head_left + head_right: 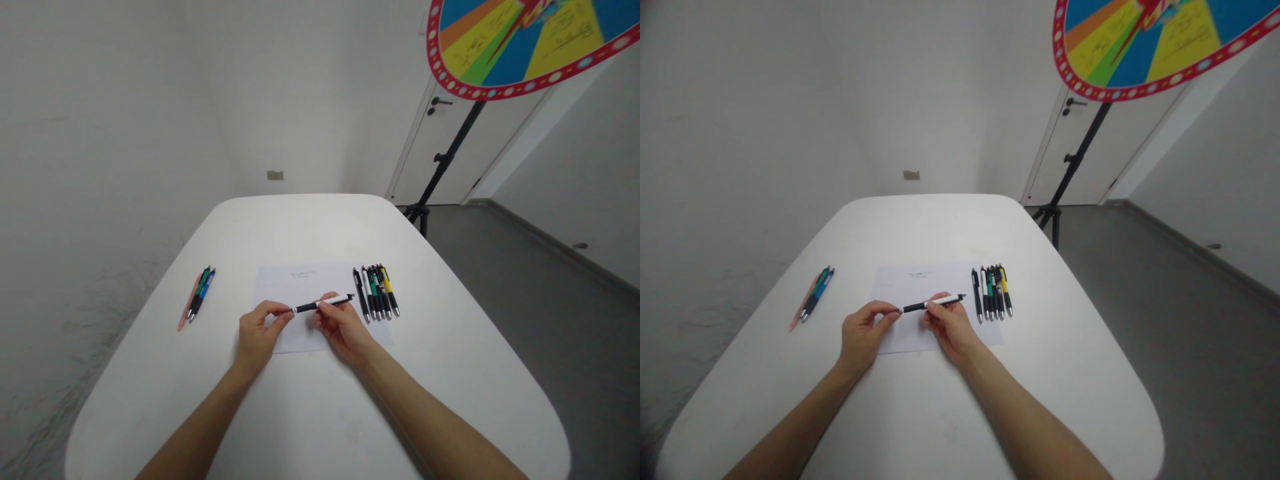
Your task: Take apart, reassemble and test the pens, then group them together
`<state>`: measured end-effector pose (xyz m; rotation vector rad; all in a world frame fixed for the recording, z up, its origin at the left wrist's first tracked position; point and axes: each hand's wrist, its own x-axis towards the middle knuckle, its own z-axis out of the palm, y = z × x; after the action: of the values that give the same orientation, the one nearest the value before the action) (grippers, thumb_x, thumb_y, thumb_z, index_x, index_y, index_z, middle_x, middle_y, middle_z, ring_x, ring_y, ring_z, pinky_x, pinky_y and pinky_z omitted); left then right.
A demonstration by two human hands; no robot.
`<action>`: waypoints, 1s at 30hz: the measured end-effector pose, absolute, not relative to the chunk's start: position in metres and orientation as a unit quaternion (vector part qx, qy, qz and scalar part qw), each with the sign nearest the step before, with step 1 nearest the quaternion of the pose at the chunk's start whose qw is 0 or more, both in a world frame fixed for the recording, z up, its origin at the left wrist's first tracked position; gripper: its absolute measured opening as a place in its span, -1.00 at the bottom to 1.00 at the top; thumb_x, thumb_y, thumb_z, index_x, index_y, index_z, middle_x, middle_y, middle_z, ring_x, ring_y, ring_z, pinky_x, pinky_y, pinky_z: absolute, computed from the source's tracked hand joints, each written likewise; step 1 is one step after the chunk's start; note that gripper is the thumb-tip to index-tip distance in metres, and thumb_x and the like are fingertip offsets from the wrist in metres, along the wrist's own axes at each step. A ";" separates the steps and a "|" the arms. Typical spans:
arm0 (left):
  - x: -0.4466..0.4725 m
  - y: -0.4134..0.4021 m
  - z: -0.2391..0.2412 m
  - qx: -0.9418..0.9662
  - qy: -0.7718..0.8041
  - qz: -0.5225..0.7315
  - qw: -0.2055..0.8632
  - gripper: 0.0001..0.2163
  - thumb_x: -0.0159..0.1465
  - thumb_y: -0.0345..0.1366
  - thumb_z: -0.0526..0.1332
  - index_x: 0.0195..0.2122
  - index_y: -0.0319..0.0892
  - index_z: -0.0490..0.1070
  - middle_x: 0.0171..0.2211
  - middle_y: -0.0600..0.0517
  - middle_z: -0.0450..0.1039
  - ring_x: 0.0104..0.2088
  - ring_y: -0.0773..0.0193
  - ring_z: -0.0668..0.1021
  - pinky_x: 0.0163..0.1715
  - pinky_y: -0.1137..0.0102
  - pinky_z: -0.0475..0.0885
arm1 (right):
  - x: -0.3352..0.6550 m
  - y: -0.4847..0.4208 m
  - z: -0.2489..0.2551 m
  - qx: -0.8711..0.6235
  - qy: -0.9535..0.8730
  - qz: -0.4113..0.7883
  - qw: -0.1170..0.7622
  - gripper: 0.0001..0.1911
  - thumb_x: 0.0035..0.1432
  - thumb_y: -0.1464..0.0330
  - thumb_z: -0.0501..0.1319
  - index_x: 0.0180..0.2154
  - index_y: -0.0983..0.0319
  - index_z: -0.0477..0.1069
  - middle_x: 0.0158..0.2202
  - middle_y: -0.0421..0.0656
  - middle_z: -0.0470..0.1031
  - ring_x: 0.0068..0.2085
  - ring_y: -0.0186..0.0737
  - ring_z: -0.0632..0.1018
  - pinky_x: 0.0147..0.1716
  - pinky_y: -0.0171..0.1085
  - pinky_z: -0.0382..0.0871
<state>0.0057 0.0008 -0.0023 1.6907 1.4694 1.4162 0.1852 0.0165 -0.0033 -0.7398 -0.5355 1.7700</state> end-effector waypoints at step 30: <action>0.008 0.001 0.002 0.621 0.566 0.493 0.226 -0.88 0.13 -0.20 0.31 -0.41 -0.12 0.56 -0.46 0.07 0.58 -0.42 0.27 0.58 -0.40 0.43 0.47 | 0.184 0.016 -0.001 -0.321 -0.259 0.722 0.556 -0.73 -0.18 0.35 0.52 -0.47 0.24 0.45 -0.45 -0.25 0.49 -0.49 -0.42 0.43 -0.50 -0.40 0.32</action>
<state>0.0080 0.0011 0.0018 1.7125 1.5593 1.3607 0.1845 0.0159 -0.0014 -0.7572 -0.6108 1.7036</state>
